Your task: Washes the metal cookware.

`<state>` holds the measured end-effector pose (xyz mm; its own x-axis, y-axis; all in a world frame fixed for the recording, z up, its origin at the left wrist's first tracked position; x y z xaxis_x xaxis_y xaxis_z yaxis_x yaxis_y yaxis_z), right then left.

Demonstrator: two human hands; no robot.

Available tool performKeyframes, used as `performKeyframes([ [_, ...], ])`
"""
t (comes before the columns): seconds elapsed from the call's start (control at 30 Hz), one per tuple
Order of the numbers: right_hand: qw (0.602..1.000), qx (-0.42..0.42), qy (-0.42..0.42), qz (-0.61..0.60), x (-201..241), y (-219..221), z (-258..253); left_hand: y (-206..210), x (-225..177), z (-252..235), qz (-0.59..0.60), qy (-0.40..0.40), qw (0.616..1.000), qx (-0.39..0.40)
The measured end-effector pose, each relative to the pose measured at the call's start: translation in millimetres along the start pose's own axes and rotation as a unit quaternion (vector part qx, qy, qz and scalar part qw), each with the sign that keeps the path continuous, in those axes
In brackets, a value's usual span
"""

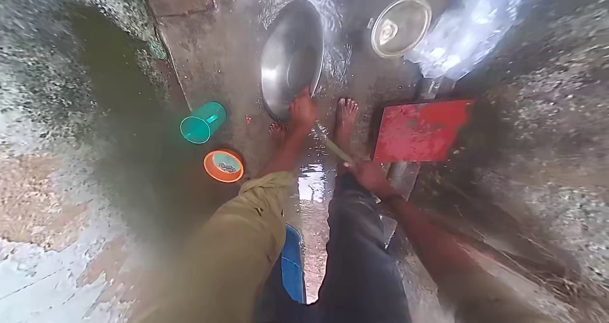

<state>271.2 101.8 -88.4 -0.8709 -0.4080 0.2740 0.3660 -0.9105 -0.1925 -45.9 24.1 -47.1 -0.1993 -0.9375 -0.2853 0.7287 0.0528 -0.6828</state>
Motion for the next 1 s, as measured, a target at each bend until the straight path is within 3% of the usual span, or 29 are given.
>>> performKeyframes([
  [0.07, 1.0, 0.004, 0.015, 0.008, 11, 7, 24, 16, 25, -11, 0.062, -0.014, 0.998, -0.006],
  [0.33, 1.0, 0.016, -0.005, 0.007, 45, 17, 84, -12, 70, 22, 0.253, -0.031, 0.966, -0.04],
  [0.53, 1.0, 0.017, 0.012, -0.012, 52, 21, 97, 13, 85, 22, 0.273, -0.096, 0.957, -0.032],
  [0.7, 0.998, -0.017, 0.054, -0.038, 47, 7, 93, 41, 90, 30, 0.254, -0.077, 0.964, -0.001],
  [1.0, 0.992, -0.073, 0.048, -0.093, 32, -12, 59, 85, 124, 47, 0.355, -0.06, 0.928, 0.096],
])
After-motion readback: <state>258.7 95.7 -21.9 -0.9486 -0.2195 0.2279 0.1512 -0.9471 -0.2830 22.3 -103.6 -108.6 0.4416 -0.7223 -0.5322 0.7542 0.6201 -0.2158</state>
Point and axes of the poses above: each hand's wrist, its own z-axis away from the middle knuckle, its own y-axis out of the palm, x = y × z, the point moved 7 cm from there along -z, towards the middle knuckle, and after that the axes turned 10 degrees about -z, right-handed, at the moved point
